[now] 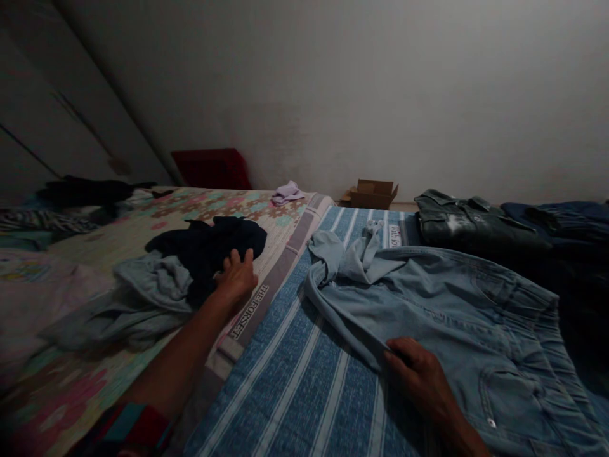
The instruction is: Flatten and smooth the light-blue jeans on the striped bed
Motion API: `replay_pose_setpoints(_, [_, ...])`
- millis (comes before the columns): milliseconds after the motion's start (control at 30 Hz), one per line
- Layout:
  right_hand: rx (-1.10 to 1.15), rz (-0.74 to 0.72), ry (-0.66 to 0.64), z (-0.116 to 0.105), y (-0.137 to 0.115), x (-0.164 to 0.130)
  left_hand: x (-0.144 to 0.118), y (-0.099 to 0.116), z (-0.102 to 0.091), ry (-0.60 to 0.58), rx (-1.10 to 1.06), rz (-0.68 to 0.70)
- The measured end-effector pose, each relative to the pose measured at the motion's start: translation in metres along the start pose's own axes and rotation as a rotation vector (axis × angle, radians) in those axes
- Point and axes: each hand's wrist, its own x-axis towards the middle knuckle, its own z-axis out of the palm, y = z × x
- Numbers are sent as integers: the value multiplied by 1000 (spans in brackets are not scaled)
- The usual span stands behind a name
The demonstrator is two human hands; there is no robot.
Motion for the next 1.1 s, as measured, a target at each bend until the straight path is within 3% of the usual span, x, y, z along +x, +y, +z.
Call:
replay_pose_setpoints(167, [-10,0,-25,0,2,1,37,-45,7,54,178,19])
replay_pose_setpoints(267, [-17,10,-20,0,1,2,60,-63,5,99,166,-126])
replay_pose_setpoints(400, [-3,16,-21,1,1,1,86,-62,3,149,106,-292])
replay_pose_setpoints(533, [-5,-10,-12,2,3,1,98,-52,14,150,97,-307])
replay_pose_setpoints(733, [-23,-35,29,3,1,1,80,-47,32,193,182,-85])
replay_pose_setpoints(933, [-24,-41,30,4,7,1,48,-34,40,146,159,129])
replay_pose_setpoints(1100, [-22,-46,36,4,9,0,37,-32,48,122,137,166])
